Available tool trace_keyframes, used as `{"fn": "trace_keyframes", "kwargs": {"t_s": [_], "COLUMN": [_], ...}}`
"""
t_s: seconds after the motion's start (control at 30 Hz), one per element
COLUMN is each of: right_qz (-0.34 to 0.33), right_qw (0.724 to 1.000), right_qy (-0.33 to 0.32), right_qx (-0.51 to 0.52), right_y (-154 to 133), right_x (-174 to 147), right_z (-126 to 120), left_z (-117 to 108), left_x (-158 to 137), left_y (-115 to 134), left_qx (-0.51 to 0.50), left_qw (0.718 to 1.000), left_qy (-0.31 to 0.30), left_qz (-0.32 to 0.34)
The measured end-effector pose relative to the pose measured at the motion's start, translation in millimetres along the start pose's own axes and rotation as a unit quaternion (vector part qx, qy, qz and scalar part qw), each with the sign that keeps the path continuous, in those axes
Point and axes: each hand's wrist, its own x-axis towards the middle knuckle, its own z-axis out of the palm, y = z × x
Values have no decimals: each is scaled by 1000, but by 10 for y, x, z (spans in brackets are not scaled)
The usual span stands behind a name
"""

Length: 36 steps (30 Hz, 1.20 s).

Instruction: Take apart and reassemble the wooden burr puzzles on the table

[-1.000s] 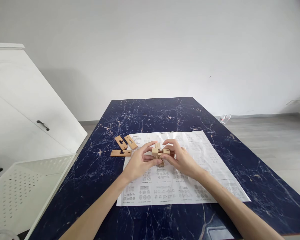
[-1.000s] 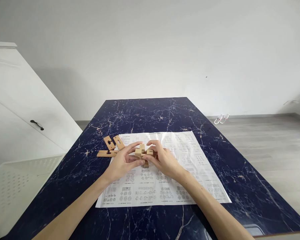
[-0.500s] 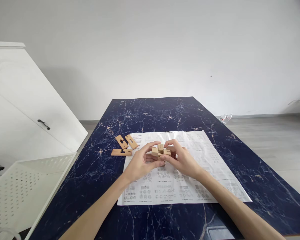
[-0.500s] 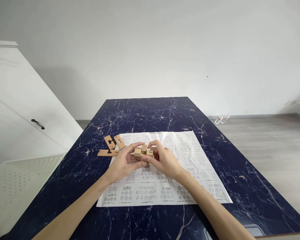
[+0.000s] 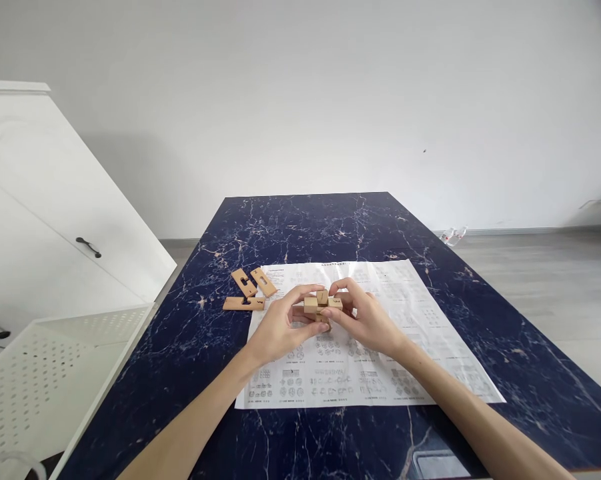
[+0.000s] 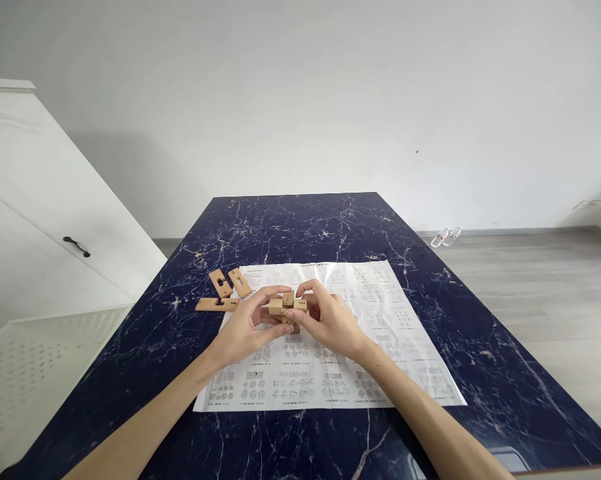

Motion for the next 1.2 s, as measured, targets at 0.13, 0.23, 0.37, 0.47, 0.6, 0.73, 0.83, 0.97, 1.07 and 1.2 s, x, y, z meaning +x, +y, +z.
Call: {"fn": "trace_keyframes", "kwargs": {"t_s": [0.13,0.23,0.37,0.47,0.6,0.73,0.83,0.97,1.07,1.2], "right_qz": [-5,-6,-10,-5,10,-16,-34,-57,-78,-99], "right_qw": [1000,1000,1000,1000,999,999,999,998,997,991], "right_qy": [1,4,3,8,19,28,34,19,3,6], "right_qx": [8,13,29,28,41,18,-10,-17,-25,-86], "right_y": [15,29,31,6,-22,6,29,2,-25,2], "right_x": [-6,-12,-11,-6,-13,-36,-50,-57,-53,-46], "right_z": [11,17,13,4,12,52,77,62,26,12], "left_z": [7,11,19,28,32,22,6,-37,-73,-89], "left_x": [-11,-23,-32,-32,-33,-31,-27,-24,-18,-11], "left_y": [5,5,32,57,55,22,7,10,21,26], "left_qx": [8,9,16,19,1,-30,-70,-103,-100,-93], "left_qw": [1000,1000,999,1000,1000,999,996,992,993,993], "left_qy": [1,4,7,3,-2,-3,-19,-49,-24,-7], "left_qz": [10,16,27,24,-4,-30,-44,-49,-57,-72]}}
